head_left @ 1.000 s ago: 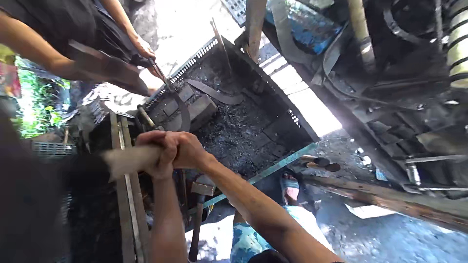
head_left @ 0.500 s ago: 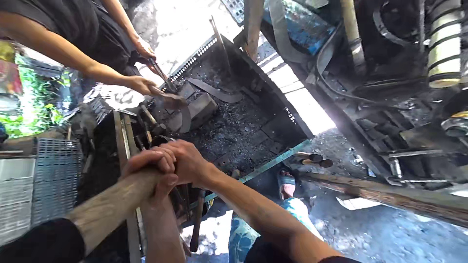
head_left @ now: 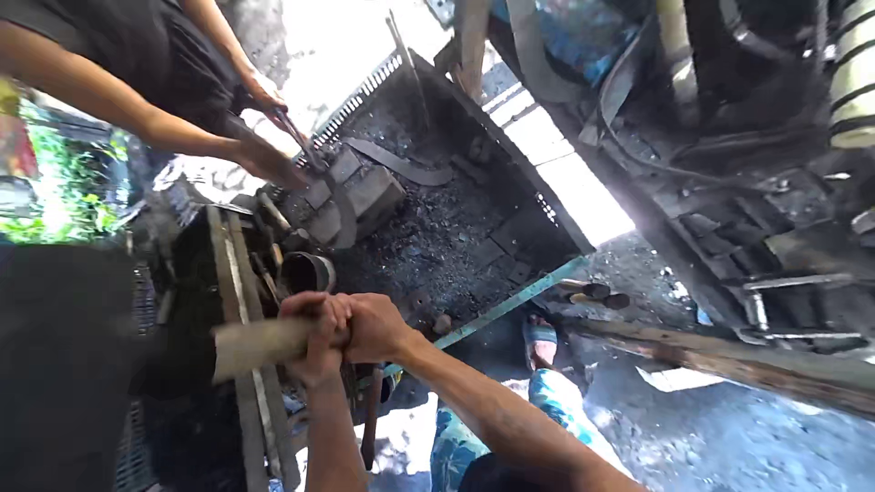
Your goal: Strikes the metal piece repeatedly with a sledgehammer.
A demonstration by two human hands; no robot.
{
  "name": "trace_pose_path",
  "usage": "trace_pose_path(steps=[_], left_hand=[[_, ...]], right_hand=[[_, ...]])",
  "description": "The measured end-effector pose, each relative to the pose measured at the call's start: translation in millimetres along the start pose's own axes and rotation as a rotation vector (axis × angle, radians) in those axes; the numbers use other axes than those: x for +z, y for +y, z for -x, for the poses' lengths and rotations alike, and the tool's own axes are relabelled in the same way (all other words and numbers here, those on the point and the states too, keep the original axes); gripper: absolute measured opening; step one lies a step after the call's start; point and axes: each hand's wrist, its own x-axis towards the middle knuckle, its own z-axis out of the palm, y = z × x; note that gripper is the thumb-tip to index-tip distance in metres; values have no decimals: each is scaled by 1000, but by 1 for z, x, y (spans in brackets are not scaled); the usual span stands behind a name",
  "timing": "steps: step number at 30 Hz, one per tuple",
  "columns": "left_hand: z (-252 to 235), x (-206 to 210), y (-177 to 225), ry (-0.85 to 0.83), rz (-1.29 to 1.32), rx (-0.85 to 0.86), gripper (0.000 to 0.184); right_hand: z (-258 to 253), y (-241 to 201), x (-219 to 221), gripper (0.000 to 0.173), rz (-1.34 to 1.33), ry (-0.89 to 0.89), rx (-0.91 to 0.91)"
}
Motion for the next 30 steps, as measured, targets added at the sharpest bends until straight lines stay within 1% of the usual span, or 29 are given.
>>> trace_pose_path(steps=[2, 3, 4, 5, 6, 7, 8, 9, 10, 11, 12, 13, 14, 15, 16, 17, 18, 19, 20, 21, 22, 23, 24, 25, 26, 27, 28, 30], left_hand=[[-19, 6, 51, -117, -102, 154, 36], [-31, 6, 64, -150, -154, 211, 35], [-44, 3, 68, -175, -193, 254, 33], [-59, 0, 60, -193, -221, 275, 33], [-71, -3, 39, -198, -219, 270, 35], [-77, -7, 4, -178, -200, 227, 38], [-70, -16, -44, -129, -175, 134, 39], [-49, -27, -98, -52, -151, -20, 34], [-21, -36, -148, 34, -173, -224, 27], [6, -40, -186, 114, -255, -447, 22], [22, -40, -210, 171, -359, -630, 28], [28, -33, -213, 180, -445, -716, 35], [25, -21, -194, 134, -515, -696, 41], [17, -7, -164, 56, -534, -593, 45], [13, 7, -125, -3, -545, -479, 52], [8, 26, -84, -35, -552, -391, 58], [0, 49, -46, -38, -564, -327, 61], [-5, 71, -12, -29, -565, -276, 62], [-8, 79, 6, -54, -544, -123, 62], [-17, 89, 31, -77, -598, -106, 61], [-26, 93, 49, -80, -662, -118, 58], [-38, 87, 46, -72, -629, -29, 50], [-50, 71, 29, -101, -546, 69, 44], [-60, 52, 0, -154, -457, 129, 43], [-67, 41, -33, -154, -368, 98, 42], [-63, 30, -72, -106, -305, 12, 40], [-48, 19, -118, -33, -272, -102, 36], [-1, -8, -202, 131, -191, -441, 23]], right_hand=[[-17, -41, -11, 44, -33, 89, -203], [-30, -54, -18, 43, -46, 125, -283], [-47, -58, -23, 42, -45, 177, -357], [-64, -52, -25, 44, -31, 215, -389], [-77, -34, -23, 47, -22, 240, -374], [-85, -4, -15, 47, -32, 247, -306], [-83, 35, -2, 45, -58, 208, -163], [-69, 79, 17, 42, -105, 133, 41], [-48, 121, 41, 35, -187, 44, 260], [-28, 156, 63, 28, -304, -42, 464], [-13, 179, 77, 25, -438, -106, 601], [-2, 189, 82, 25, -554, -126, 619], [5, 181, 75, 25, -612, -94, 550], [11, 157, 64, 26, -601, 4, 457], [20, 124, 55, 30, -573, 130, 370], [29, 91, 44, 38, -559, 256, 275], [34, 62, 27, 52, -550, 329, 173], [36, 37, 8, 63, -551, 365, 87], [33, 14, -12, 68, -567, 378, 10], [24, -2, -25, 67, -560, 381, -46], [11, -12, -36, 63, -524, 350, -62], [-4, -15, -45, 53, -455, 303, -64], [-20, -8, -50, 44, -396, 262, -75], [-35, 8, -48, 38, -346, 237, -70], [-46, 34, -39, 41, -309, 219, -21], [-49, 68, -24, 46, -269, 170, 80], [-44, 105, -8, 51, -246, 91, 227], [-17, 168, 31, 41, -278, -86, 545]])
